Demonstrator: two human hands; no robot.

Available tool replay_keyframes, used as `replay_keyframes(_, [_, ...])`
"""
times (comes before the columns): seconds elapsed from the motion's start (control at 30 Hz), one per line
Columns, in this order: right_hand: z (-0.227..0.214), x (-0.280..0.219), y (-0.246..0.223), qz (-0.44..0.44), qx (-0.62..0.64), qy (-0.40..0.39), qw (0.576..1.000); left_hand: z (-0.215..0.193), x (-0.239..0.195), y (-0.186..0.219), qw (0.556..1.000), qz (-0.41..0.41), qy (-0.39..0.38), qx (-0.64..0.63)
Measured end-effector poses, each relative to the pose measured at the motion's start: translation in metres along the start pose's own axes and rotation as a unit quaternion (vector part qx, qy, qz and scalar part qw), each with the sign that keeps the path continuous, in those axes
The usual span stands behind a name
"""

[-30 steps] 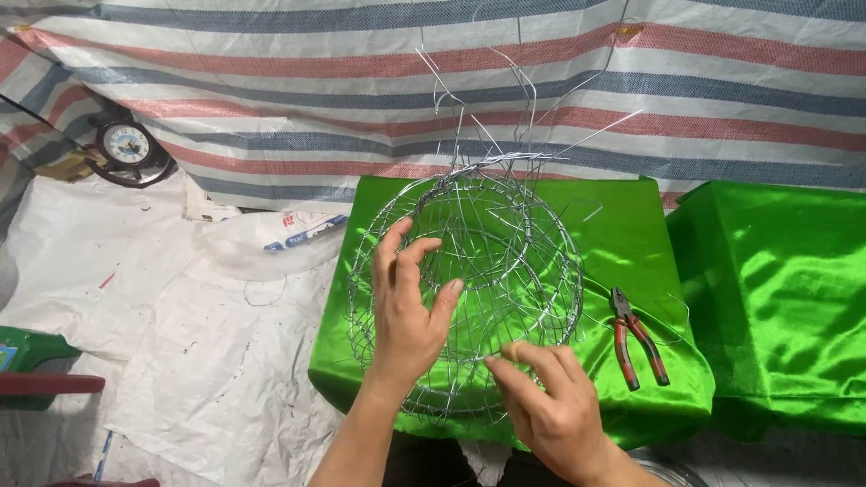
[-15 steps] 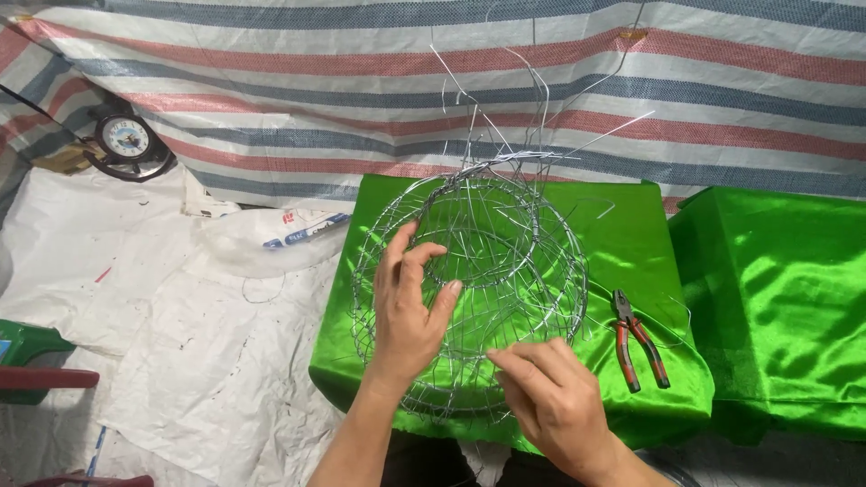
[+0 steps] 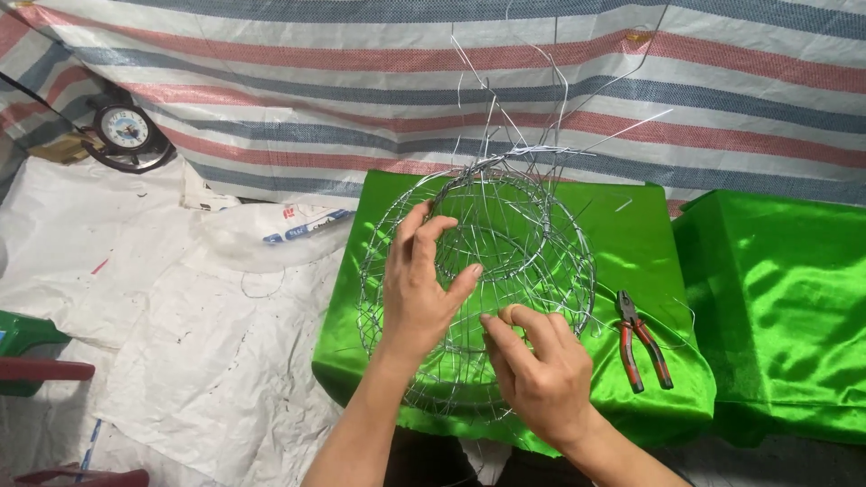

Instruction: Connecting and securing metal wire elements to form a circular structure using hands and pliers.

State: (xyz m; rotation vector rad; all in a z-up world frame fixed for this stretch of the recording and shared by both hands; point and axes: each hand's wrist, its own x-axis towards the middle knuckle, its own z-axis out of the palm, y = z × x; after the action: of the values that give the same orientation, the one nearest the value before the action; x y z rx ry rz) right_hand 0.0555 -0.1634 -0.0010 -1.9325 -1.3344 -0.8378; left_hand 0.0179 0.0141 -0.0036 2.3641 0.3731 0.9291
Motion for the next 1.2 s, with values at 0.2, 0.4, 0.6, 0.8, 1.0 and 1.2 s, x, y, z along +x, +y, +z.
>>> replay_keyframes(0.2, [0.001, -0.013, -0.002, 0.023, -0.019, -0.024, 0.999, -0.005, -0.001, -0.001, 1.000, -0.011, -0.009, -0.006])
replay_keyframes(0.4, [-0.004, -0.050, 0.001, 0.088, 0.095, -0.150, 0.980, 0.006, -0.005, -0.002, 1.000, -0.014, 0.012, 0.007])
replay_keyframes(0.6, [-0.026, 0.018, -0.010, 0.387, 0.418, -0.404, 0.716, 0.000, -0.004, 0.007, 1.000, -0.019, 0.019, -0.006])
replay_keyframes(0.8, [-0.024, 0.032, -0.010, 0.368, 0.458, -0.411, 0.697, -0.001, -0.003, 0.006, 0.999, -0.019, 0.025, -0.014])
replay_keyframes(1.0, [-0.012, 0.021, 0.020, 0.276, 0.449, -0.431, 0.732, 0.000, -0.003, 0.000, 0.999, -0.024, 0.020, -0.013])
replay_keyframes(1.2, [-0.019, 0.024, 0.011, 0.264, 0.374, -0.442, 0.771, 0.006, -0.005, 0.000, 1.000, -0.009, 0.029, -0.005])
